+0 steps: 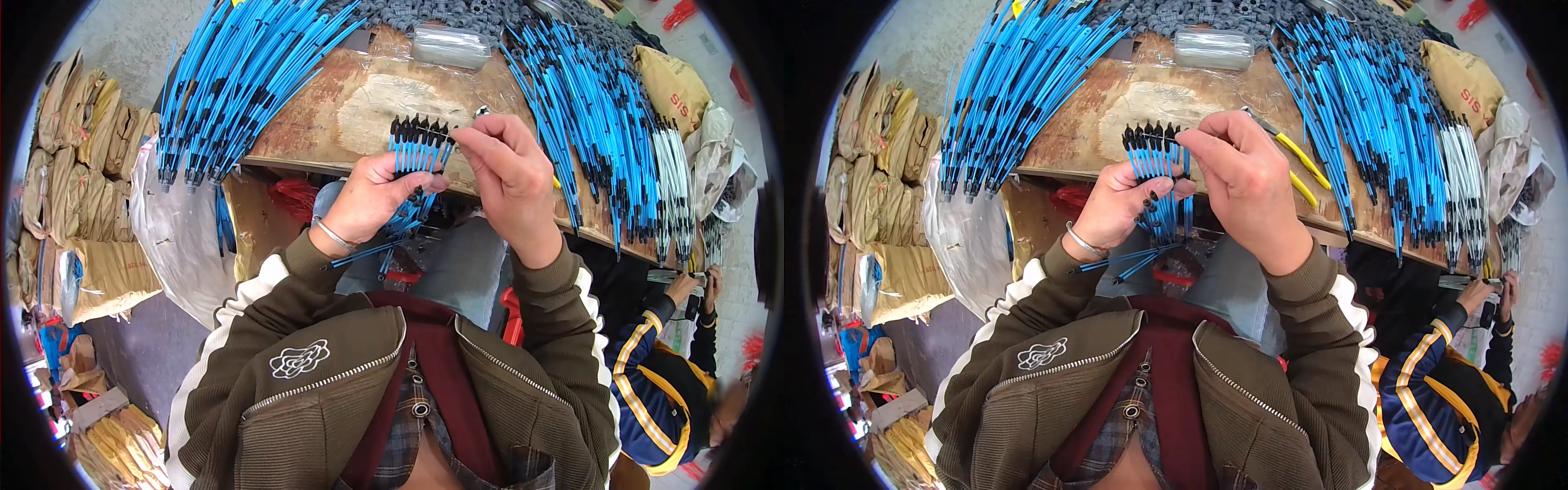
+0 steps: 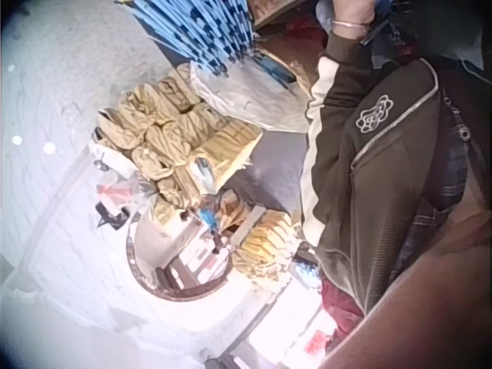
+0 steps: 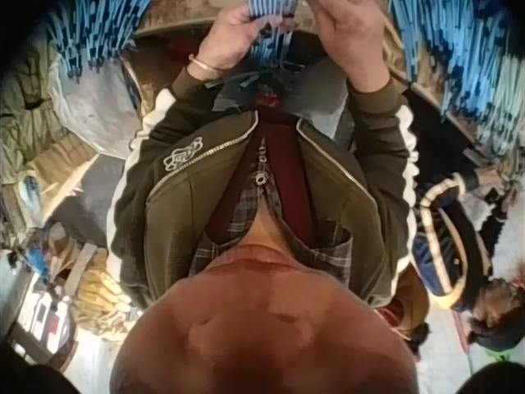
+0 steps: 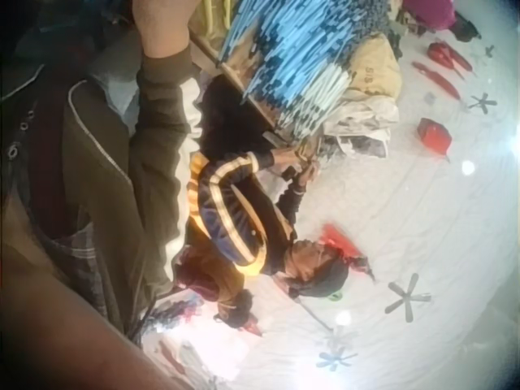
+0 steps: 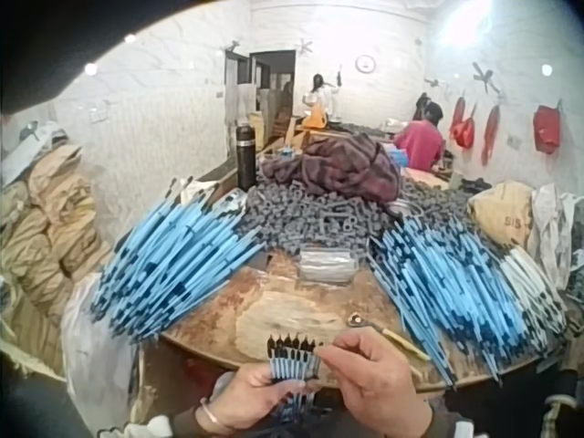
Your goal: The person assembles blue wiring harnesses by hand, organizing bundles of blue wires and attaching plastic connectors to them.
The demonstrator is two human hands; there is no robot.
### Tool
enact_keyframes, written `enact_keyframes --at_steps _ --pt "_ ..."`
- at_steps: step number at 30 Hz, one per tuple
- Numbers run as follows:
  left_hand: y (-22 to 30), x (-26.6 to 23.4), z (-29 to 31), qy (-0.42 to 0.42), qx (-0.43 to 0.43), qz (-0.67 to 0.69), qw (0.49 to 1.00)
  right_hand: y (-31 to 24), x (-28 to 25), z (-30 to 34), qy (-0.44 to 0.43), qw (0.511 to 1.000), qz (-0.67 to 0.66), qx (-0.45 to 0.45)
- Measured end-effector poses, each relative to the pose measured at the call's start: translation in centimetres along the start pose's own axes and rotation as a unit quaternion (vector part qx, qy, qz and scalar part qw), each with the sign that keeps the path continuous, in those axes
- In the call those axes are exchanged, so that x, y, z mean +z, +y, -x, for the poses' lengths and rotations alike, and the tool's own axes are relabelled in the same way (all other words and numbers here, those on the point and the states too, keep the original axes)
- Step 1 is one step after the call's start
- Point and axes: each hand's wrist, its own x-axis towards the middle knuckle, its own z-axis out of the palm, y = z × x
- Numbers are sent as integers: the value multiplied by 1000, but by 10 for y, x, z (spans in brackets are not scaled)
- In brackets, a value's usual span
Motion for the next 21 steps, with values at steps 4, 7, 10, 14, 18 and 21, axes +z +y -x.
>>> enact_keyframes --at_steps 4,7,10,14,18,21 --pt "2 3 1 3 -9 15 1000 2 -5 -4 -14 999 29 -35" --pt "2 2 2 1 -11 15 1000 1 -4 -4 -9 999 21 -33" --pt "0 0 1 -10 -4 4 1000 1 -2 -3 -5 1000 7 -29" --pt "3 1 1 -13 -7 -10 1000 0 -4 -3 -7 999 16 -36" --pt "0 1 1 -11 -7 9 1000 -1 -5 -5 -7 994 82 -76" --pt "1 0 0 -13 -6 -11 1000 -3 -3 -5 0 991 103 -83"
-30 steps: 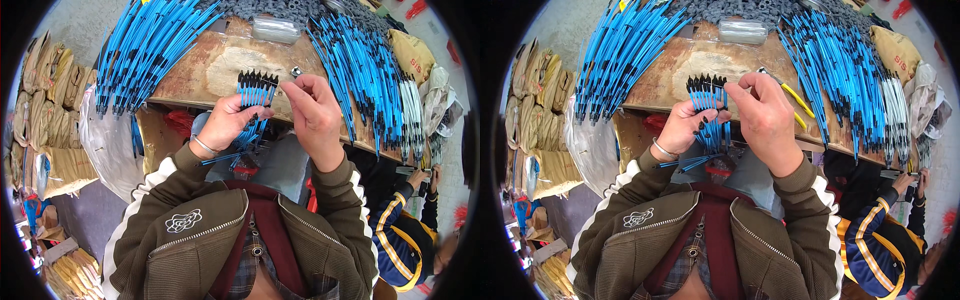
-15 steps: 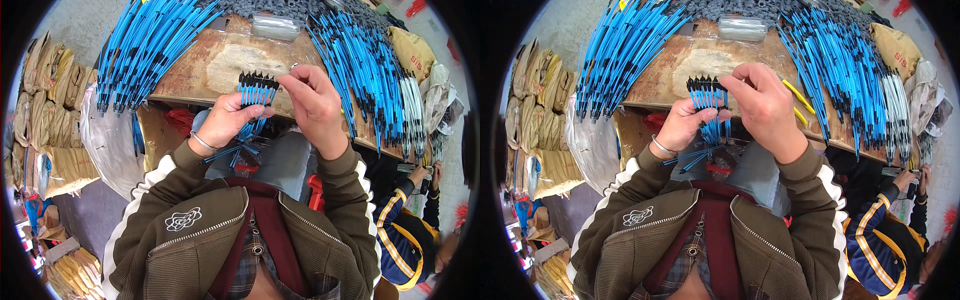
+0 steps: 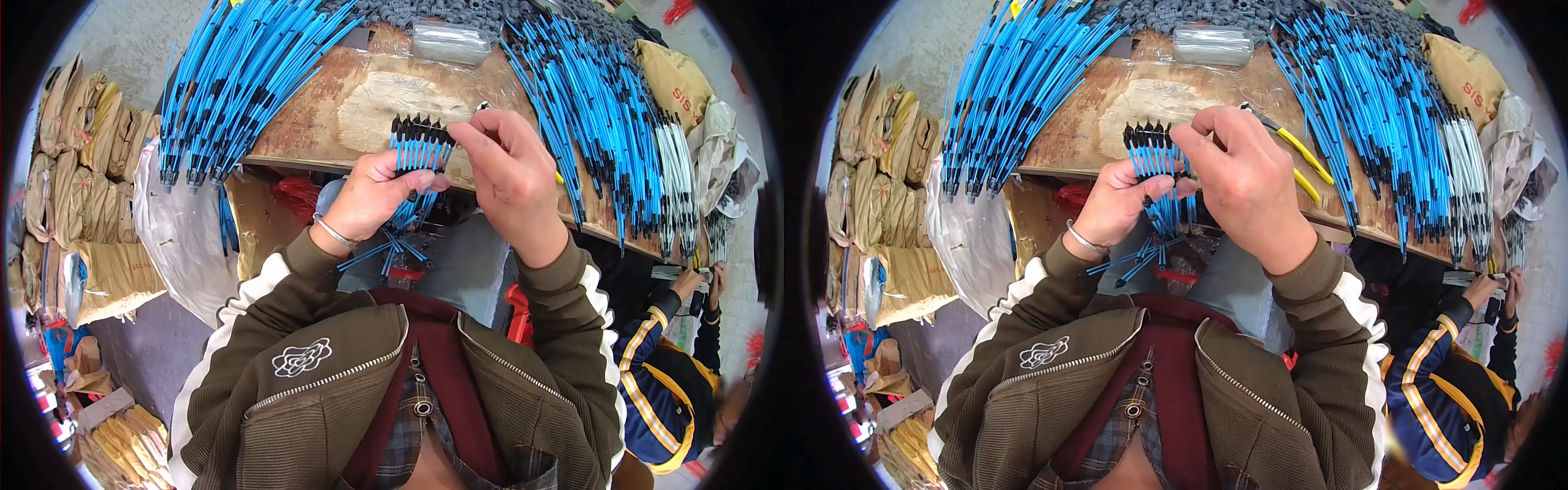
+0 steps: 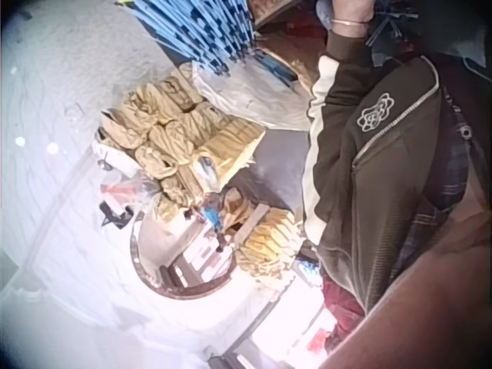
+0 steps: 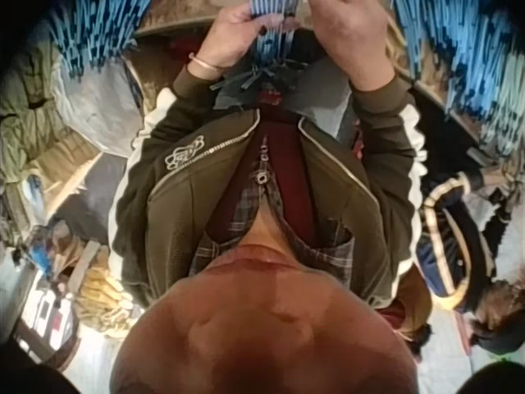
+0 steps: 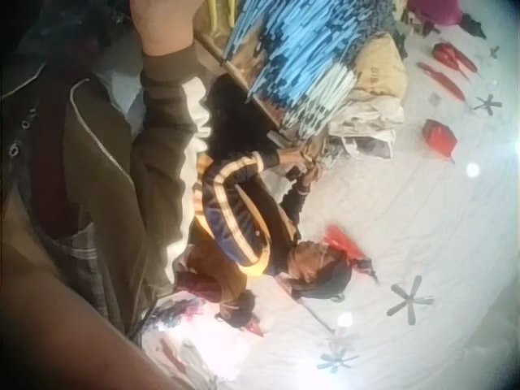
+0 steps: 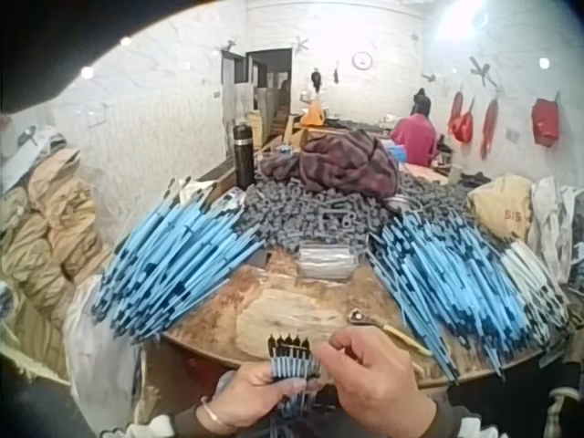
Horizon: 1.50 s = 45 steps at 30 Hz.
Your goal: The person assembles blue wiring harnesses by hand, organizing bundles of blue wires and attaching plastic connectors to them.
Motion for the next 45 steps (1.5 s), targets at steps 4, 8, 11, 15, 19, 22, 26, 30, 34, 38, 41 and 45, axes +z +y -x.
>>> enact_keyframes --at_steps 4,8,11,15,19,22,26,30,34,38,41,45 --pt "2 1 1 -2 -6 5 1000 0 0 -2 -6 1000 -18 -10" --pt "5 1 2 -6 -14 -3 1000 5 -1 -3 -38 995 -84 30" --pt "5 1 2 -9 -19 -12 1000 6 -1 -4 -36 995 -95 17" --pt "6 1 3 -13 -23 -14 1000 5 -3 -9 -38 996 -75 -28" --pt "9 3 3 -18 -22 -12 1000 9 1 -11 -21 994 -101 -35" --pt "11 3 3 -19 -28 -14 999 8 -1 -10 -44 993 -104 -25" --pt "11 3 1 -18 -14 -27 999 3 -7 -17 -66 984 -161 -22" --pt "9 -2 3 -11 5 -35 999 12 2 -26 36 941 -331 68" --pt "7 -2 6 -25 0 -19 1000 101 26 -40 37 980 -139 135" --pt "7 -7 1 -51 13 -56 997 167 65 -60 -127 975 83 164" --pt "4 -10 0 -57 32 -97 993 185 99 -66 -198 959 180 93" --pt "8 -10 2 -57 34 -104 992 188 109 -69 -239 929 282 -12"
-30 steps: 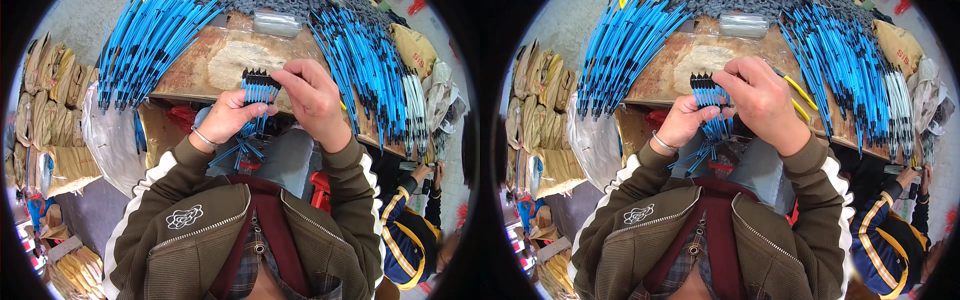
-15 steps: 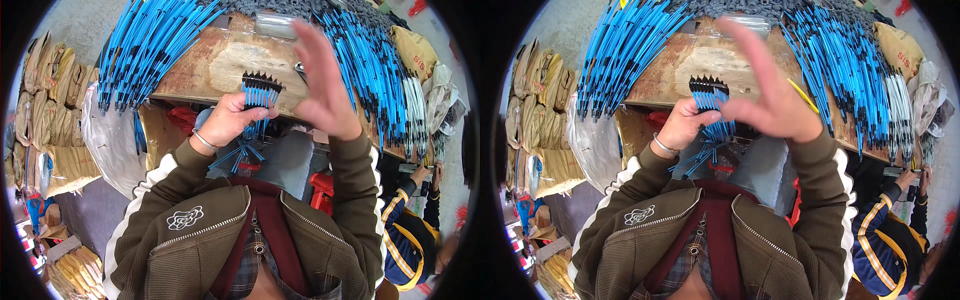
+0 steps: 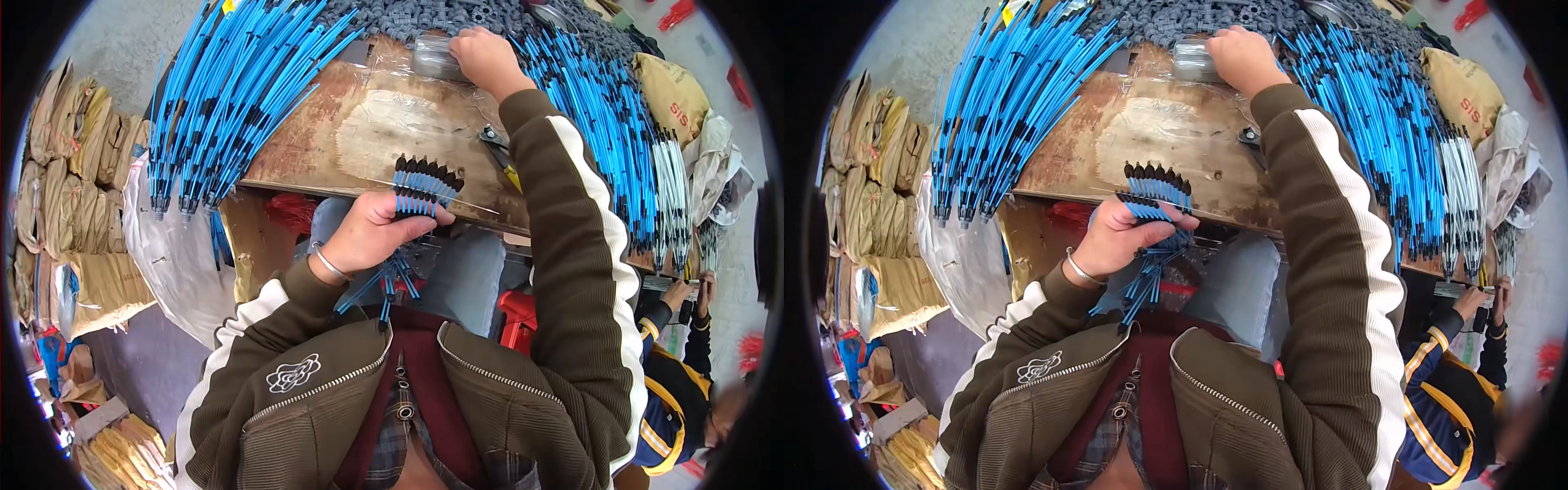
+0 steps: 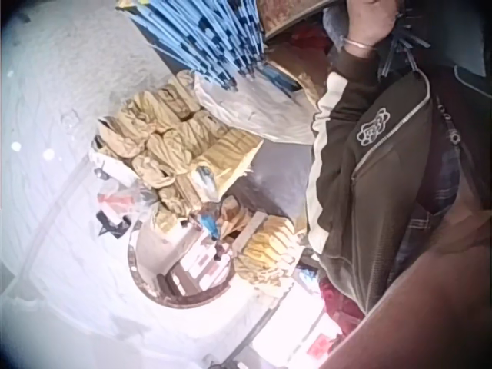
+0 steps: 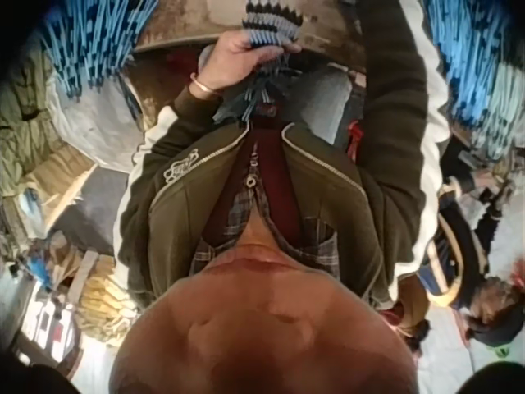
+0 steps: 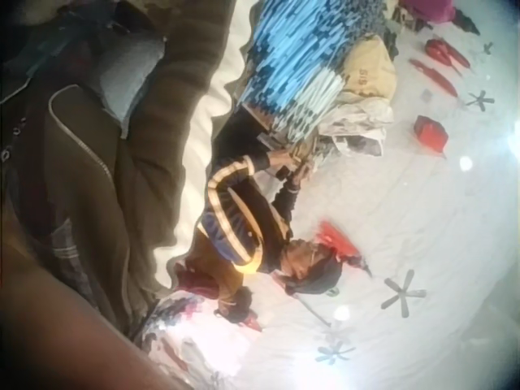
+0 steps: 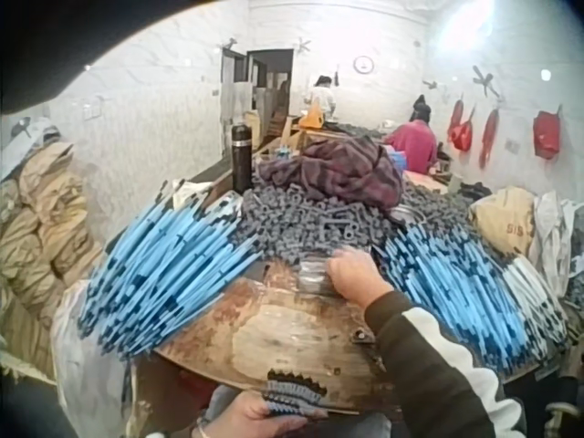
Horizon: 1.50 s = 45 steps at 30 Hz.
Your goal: The person assembles blue wiring harnesses by hand, organizing bundles of blue wires and attaching plastic connectors to them.
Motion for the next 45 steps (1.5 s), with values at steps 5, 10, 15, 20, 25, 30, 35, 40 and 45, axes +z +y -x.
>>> enact_keyframes --at_steps 5,10,15,20,25,30,35,40,45 --pt "-1 5 1 -14 38 -13 999 5 -22 14 153 985 -84 6" --pt "0 8 6 11 59 -20 998 -52 -131 79 109 748 -620 211" --pt "0 10 11 30 59 -36 997 -94 -175 149 131 882 -448 63" --pt "-2 15 9 39 46 8 998 -110 -173 170 145 890 -413 130" --pt "-1 15 9 46 43 23 998 -113 -171 168 153 897 -390 142" --pt "0 14 9 45 35 20 998 -113 -169 165 157 900 -383 139" --pt "-3 12 10 44 41 26 998 -114 -172 164 154 904 -375 133" --pt "-3 12 9 42 47 11 998 -112 -172 163 159 904 -374 129" --pt "0 12 9 37 43 -3 998 -113 -173 163 143 916 -353 127"
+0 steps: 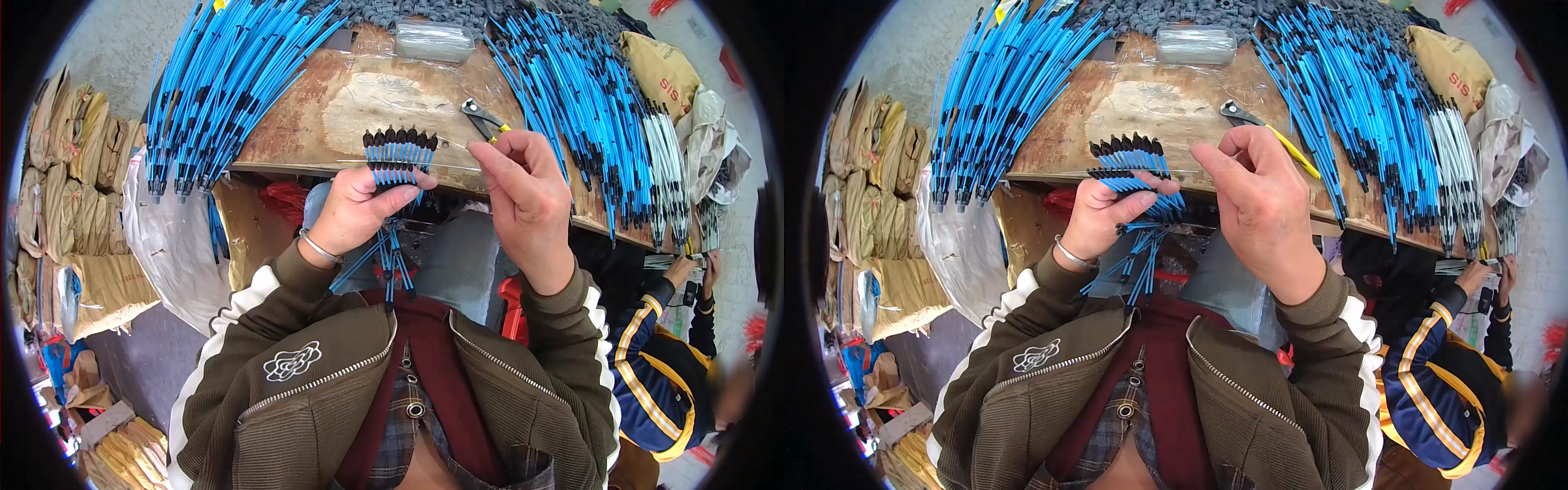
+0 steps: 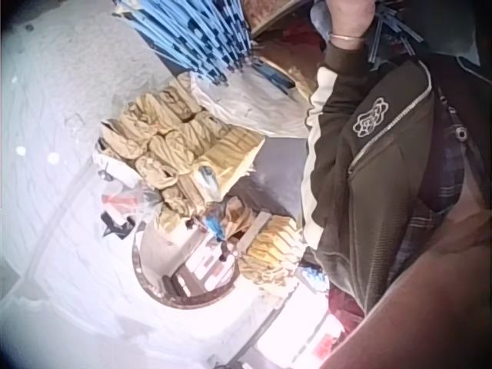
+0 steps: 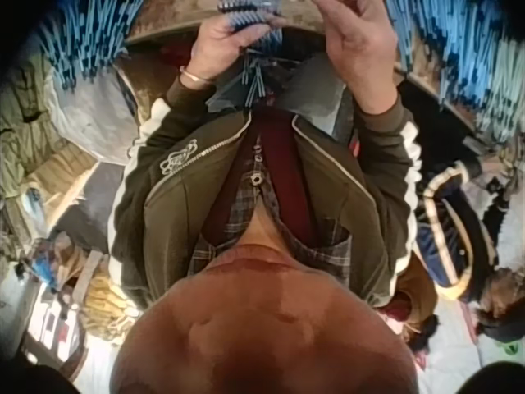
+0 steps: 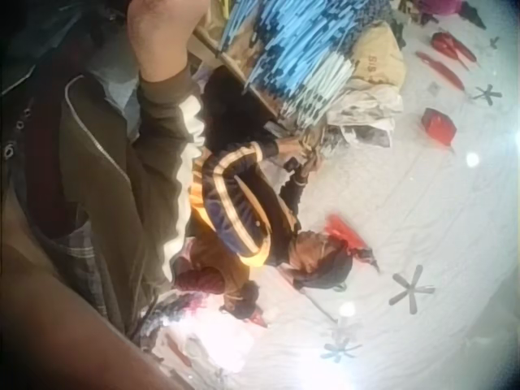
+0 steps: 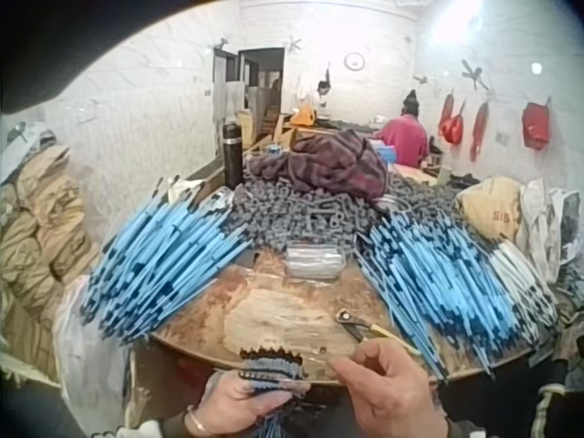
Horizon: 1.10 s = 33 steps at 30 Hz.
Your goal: The person assembles blue wiring harnesses by hand, organizing bundles of blue wires and attaching plastic connectors to them.
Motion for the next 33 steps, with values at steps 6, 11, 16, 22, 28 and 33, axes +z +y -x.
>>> enact_keyframes --at_steps 6,11,16,22,28,33 --pt "-1 1 0 3 9 -12 1000 -1 3 -1 18 1000 17 -19" --pt "-1 2 0 9 17 -19 1000 -6 -4 -6 -4 993 98 -72" --pt "0 2 0 2 26 -49 998 -6 -2 -8 9 991 92 -92" --pt "-1 5 1 4 13 -31 999 -10 2 -4 15 993 92 -70" --pt "1 5 1 -1 13 -44 999 -13 6 -5 19 995 71 -67" --pt "-3 2 1 -10 14 -21 1000 -7 11 -7 7 999 -38 -7"
